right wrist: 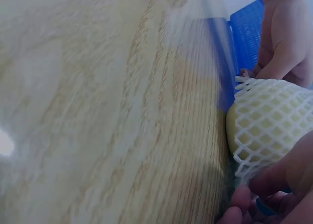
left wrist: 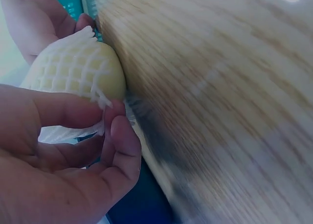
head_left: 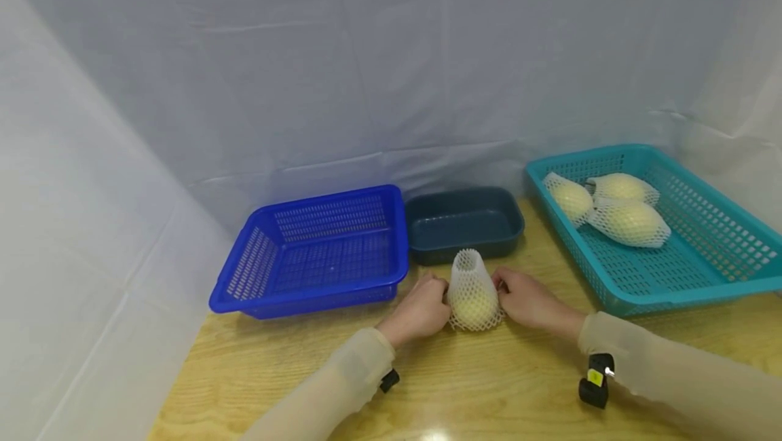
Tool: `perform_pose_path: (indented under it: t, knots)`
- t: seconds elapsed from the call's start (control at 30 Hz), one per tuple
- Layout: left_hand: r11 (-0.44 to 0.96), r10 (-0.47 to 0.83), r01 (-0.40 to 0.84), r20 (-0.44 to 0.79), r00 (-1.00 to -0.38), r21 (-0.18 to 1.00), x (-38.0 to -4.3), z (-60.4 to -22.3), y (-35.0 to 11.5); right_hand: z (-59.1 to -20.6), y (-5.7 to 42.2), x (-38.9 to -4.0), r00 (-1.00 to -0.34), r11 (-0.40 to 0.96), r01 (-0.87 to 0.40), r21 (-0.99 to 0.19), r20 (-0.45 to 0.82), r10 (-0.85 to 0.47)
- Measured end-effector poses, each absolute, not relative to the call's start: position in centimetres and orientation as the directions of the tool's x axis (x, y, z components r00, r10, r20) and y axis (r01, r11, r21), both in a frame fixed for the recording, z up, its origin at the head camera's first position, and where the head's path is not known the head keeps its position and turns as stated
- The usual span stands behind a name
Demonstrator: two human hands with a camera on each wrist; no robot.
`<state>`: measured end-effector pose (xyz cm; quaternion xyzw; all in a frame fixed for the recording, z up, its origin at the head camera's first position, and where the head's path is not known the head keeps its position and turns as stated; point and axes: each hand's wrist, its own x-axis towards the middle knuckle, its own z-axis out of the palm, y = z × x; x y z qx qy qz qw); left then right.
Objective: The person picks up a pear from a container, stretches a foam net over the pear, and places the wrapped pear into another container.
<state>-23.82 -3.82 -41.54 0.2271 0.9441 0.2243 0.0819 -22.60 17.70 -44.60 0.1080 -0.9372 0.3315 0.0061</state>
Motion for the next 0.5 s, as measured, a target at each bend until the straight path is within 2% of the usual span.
perform_pose_path:
  t: [0.5]
  knots:
    - [0.813, 0.500, 0.463, -0.015, -0.866, 0.353, -24.0, -43.0, -3.6, -45.3, 17.4, -22.9, -0.972, 0.850, -0.234, -0.472, 0.112, -0.205]
